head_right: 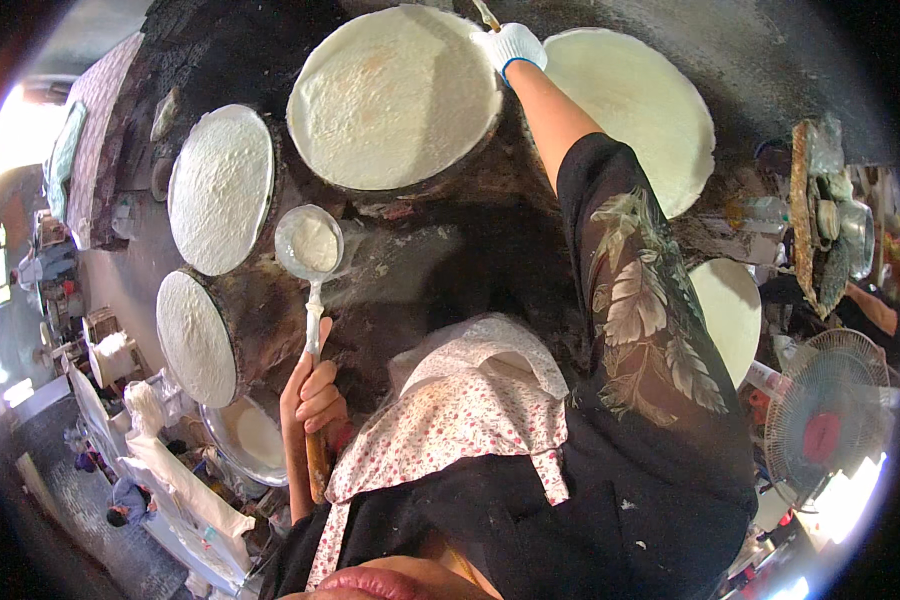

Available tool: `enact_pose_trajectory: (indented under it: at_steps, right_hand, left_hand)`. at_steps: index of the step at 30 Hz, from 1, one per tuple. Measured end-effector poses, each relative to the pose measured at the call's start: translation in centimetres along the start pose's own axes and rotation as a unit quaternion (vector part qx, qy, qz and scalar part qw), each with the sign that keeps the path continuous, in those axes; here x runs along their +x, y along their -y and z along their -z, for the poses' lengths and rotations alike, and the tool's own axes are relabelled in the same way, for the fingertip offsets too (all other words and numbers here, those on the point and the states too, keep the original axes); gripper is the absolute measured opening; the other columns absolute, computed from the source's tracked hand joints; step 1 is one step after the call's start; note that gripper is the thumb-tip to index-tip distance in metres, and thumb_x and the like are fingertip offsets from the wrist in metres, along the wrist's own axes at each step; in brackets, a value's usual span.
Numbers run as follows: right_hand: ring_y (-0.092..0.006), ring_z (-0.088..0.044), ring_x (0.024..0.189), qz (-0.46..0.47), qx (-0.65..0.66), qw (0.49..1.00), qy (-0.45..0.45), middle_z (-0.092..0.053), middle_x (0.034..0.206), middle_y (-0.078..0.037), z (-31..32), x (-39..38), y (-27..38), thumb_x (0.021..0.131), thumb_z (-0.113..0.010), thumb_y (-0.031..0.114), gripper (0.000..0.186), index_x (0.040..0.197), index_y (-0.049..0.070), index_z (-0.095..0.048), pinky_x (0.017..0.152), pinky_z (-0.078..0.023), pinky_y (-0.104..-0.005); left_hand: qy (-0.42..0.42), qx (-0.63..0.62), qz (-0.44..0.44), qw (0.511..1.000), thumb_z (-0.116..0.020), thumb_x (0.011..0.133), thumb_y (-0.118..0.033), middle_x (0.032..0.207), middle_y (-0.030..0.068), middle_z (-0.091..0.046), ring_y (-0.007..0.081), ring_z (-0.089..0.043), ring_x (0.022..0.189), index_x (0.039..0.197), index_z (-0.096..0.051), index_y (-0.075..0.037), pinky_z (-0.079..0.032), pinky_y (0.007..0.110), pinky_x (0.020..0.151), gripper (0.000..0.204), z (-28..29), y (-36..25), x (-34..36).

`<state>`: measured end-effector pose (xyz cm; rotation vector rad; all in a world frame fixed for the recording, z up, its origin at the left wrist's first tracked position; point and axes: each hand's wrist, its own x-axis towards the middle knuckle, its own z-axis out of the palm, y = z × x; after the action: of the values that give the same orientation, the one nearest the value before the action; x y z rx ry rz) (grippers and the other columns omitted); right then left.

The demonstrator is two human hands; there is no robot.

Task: The person ladles batter onto several hot griddles and spreads it into thin circular crepes using a wooden spreader. They flip and remove cooked crepes, stacking them nearby while continuing to cook new ones.

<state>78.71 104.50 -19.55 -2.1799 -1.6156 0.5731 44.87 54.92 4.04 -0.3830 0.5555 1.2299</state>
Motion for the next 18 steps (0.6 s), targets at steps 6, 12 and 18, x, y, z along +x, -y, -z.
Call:
enact_pose_trajectory:
  at_steps: [6, 12, 18]
  right_hand:
    - [-0.0362, -0.074, 0.089, 0.08, 0.044, 0.994, -0.061, -0.078, 0.093, -0.019, 2.2, -4.2, 2.6, 0.086, -0.072, 0.061, 0.056, 0.11, 0.01, -0.08, 0.079, -0.056, -0.0464]
    - [-0.0168, -0.062, 0.068, 0.112, 0.191, 0.973, -0.072, -0.07, 0.074, -0.006, 5.5, -7.1, 3.3, 0.081, -0.086, 0.053, 0.047, 0.092, 0.008, -0.08, 0.068, -0.05, -0.0358]
    - [-0.0098, -0.051, 0.06, 0.122, 0.263, 0.955, -0.064, -0.059, 0.065, 0.003, 12.5, -12.3, 7.8, 0.081, -0.09, 0.043, 0.039, 0.084, 0.006, -0.078, 0.056, -0.041, -0.0318]
  left_hand:
    - [0.009, -0.021, -0.031, 0.999, -0.022, 0.119, -0.025, 0.072, 0.0016, -0.042, 0.0067, -0.046, 0.045, 0.17, -0.013, -0.011, -0.048, 0.024, 0.037, 0.053, 0.7, -2.4, -0.7]
    - [0.014, -0.039, -0.026, 0.999, -0.023, 0.119, -0.024, 0.076, 0.0028, -0.043, 0.0081, -0.046, 0.047, 0.169, -0.015, -0.01, -0.046, 0.026, 0.04, 0.052, 0.3, -4.4, -0.6]
    - [0.001, 0.009, -0.025, 1.0, -0.03, 0.119, -0.023, 0.072, -0.0034, -0.038, 0.0012, -0.037, 0.045, 0.167, -0.022, -0.008, -0.039, 0.019, 0.037, 0.051, 0.6, -6.5, -1.1]
